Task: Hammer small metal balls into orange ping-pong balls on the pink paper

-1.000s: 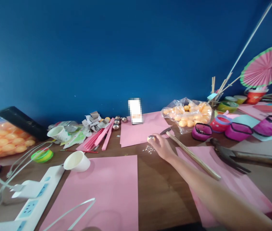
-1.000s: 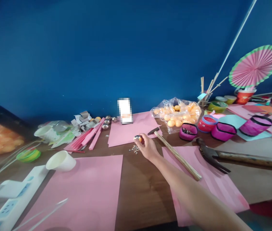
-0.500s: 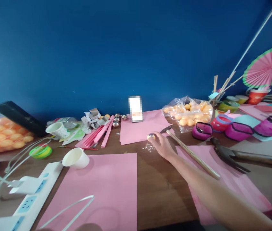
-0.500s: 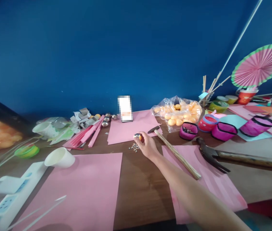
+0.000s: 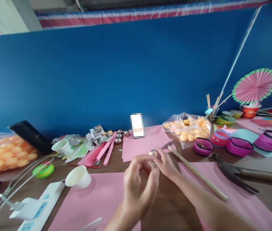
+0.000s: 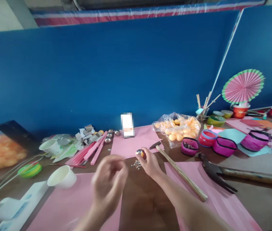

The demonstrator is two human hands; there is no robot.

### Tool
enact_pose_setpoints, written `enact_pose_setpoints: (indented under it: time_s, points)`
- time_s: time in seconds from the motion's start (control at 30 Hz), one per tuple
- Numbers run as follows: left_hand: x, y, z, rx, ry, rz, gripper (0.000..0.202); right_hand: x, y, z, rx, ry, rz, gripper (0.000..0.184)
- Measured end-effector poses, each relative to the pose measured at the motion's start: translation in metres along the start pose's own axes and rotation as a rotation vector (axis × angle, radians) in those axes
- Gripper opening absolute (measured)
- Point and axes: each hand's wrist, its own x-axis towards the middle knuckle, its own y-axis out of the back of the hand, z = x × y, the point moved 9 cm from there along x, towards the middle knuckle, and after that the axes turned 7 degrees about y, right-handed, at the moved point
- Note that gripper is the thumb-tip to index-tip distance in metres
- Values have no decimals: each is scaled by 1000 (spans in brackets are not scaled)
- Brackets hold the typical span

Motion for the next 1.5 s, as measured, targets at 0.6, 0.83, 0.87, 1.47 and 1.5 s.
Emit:
enact_pose_setpoints:
  time_s: [0.6, 0.83, 0.87, 1.47, 1.5]
  points:
    - [26, -37, -112, -2, 174, -115, 19, -4, -7, -21, 180, 175, 8, 35]
    - [24, -36, -127, -66, 308, -103, 34, -3, -8, -13, 244, 68, 11, 35]
    - [23, -38, -130, -72, 333, -119, 37, -2, -8, -11, 262, 49, 7, 34]
    - [31, -37, -125, -74, 309, -133, 28, -4, -22, -7, 420, -20, -104, 29]
    - [32, -37, -120, -62, 280, -142, 28, -3, -21, -8, 421, -12, -107, 29]
